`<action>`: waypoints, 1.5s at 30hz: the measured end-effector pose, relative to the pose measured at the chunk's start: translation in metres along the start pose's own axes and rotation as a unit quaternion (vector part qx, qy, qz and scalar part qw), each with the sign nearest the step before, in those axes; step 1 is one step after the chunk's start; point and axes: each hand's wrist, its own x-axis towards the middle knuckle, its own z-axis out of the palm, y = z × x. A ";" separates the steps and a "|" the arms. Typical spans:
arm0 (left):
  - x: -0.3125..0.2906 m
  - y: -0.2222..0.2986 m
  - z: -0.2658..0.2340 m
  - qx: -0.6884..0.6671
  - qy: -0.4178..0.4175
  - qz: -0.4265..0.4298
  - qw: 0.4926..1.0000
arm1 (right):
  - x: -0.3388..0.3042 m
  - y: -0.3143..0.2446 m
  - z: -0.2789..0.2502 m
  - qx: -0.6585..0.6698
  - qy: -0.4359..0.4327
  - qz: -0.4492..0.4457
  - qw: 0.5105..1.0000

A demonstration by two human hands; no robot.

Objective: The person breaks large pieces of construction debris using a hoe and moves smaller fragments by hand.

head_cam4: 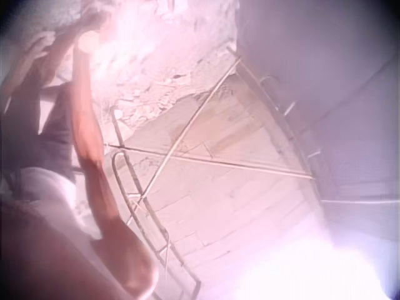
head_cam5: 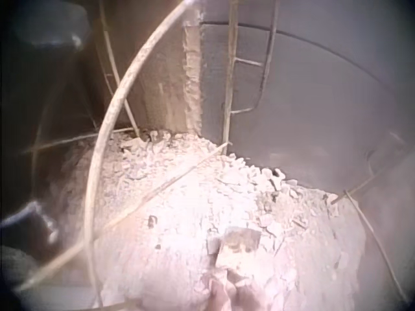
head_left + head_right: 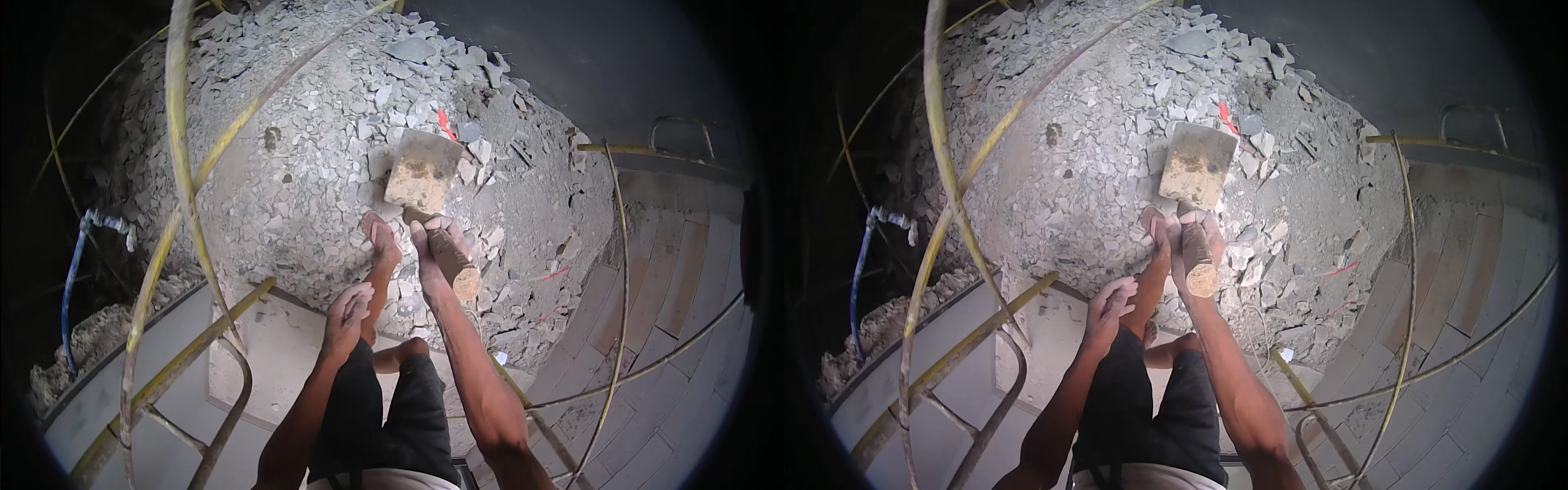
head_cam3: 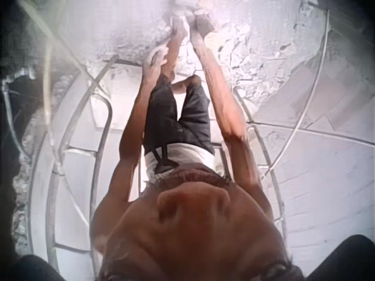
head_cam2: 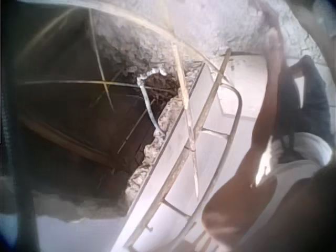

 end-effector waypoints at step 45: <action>0.377 0.073 0.192 -0.381 0.353 -0.159 0.840 | 0.323 0.147 0.128 -0.163 -0.592 0.188 0.766</action>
